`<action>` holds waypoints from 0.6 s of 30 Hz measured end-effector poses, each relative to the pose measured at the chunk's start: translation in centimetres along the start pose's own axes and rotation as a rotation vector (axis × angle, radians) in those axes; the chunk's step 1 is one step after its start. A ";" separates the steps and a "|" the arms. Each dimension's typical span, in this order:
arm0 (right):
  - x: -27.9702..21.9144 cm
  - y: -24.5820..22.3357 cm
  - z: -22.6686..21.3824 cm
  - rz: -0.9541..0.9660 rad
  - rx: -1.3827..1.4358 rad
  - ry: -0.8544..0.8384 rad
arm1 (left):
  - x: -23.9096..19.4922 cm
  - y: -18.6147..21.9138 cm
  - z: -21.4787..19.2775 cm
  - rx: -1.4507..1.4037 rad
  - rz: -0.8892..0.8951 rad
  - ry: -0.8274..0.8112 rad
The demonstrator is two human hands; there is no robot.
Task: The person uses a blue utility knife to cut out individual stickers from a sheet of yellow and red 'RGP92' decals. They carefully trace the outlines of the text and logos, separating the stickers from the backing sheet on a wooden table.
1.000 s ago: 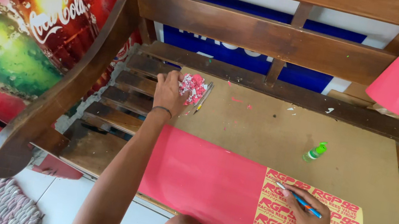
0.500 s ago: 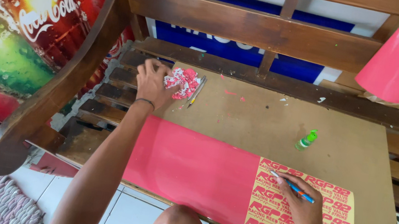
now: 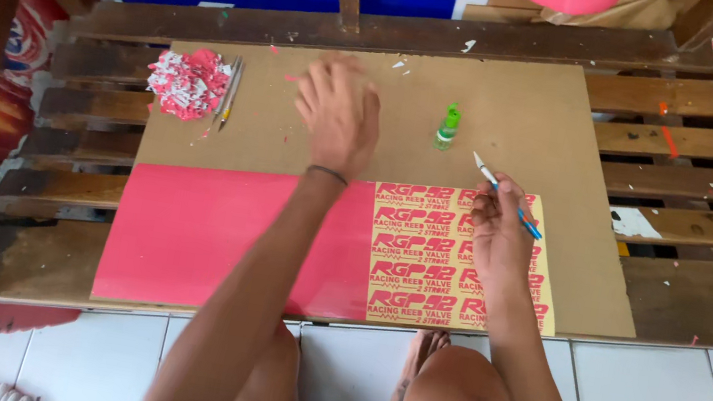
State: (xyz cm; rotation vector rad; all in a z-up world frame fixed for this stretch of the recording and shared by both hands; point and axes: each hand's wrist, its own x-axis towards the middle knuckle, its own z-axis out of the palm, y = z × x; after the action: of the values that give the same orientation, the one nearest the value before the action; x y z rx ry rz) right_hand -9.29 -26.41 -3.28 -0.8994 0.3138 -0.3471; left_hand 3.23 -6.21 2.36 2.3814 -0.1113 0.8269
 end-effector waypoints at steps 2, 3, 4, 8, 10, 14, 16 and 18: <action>-0.5 -1.4 -1.3 -0.029 0.030 0.019 | -4.3 -0.4 4.2 0.208 0.096 -0.037; -0.6 -2.0 -1.9 -0.054 0.060 0.022 | -6.4 -0.8 6.2 0.425 0.188 -0.061; -1.1 -3.0 -2.5 -0.053 0.061 0.026 | -6.6 -0.7 6.5 0.424 0.190 -0.065; -5.1 -6.9 -5.5 -0.159 0.053 0.099 | -7.0 1.2 6.3 0.411 0.245 -0.134; -6.0 -8.1 -6.1 -0.210 0.073 0.116 | -5.0 2.2 6.1 0.397 0.174 -0.142; -10.3 -10.0 -8.0 -0.262 -0.002 0.168 | -7.5 1.6 6.3 0.303 -0.006 -0.223; -11.5 -10.8 -8.7 -0.293 -0.048 0.178 | -7.6 1.3 6.8 0.400 0.042 -0.267; -13.1 -10.9 -9.9 -0.329 -0.145 0.178 | -7.4 1.1 6.9 0.467 0.220 -0.220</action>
State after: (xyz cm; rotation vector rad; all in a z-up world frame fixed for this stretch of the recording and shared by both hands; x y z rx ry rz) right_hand -26.86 -34.16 1.24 -1.0671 0.3586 -0.7185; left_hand 0.67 -11.92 -5.71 2.9392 -0.3029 0.7475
